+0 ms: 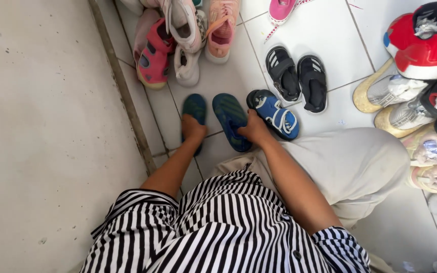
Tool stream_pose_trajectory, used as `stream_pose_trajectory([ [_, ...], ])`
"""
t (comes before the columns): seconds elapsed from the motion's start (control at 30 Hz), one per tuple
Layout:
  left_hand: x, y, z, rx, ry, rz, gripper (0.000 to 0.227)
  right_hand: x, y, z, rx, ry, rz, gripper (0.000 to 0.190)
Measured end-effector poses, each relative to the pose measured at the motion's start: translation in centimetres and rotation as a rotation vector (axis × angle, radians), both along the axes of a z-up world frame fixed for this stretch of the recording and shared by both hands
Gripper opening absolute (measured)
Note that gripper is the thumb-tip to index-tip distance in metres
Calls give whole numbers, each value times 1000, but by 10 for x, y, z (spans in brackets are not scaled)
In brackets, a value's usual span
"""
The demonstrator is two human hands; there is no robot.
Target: The person sits on the floor and stuffs crumpled paper into a pair of blue sneakers to maintain their shape. They then pick up a pair of pink sneakers and begin stuffing them in the same manner.
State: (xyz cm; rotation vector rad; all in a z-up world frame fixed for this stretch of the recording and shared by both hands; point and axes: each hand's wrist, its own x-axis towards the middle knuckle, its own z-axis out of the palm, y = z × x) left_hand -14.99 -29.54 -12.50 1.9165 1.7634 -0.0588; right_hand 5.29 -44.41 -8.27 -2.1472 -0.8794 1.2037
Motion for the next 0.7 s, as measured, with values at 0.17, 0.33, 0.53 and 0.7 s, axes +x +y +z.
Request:
stream_pose_trajectory([
  [0.17, 40, -23, 28, -245, -367, 47, 57, -8, -12, 23, 142, 75, -108, 67],
  [0.33, 81, -18, 130, -227, -607, 11, 53, -7, -18, 58, 323, 159, -385, 61],
  [0.53, 153, -57, 229, -263, -859, -257, 44, 25, -67, 128, 751, -38, -673, 61],
  [0.7, 216, -155, 287, -396, -1135, -736, 31, 47, -171, 190, 994, -188, -835, 42],
])
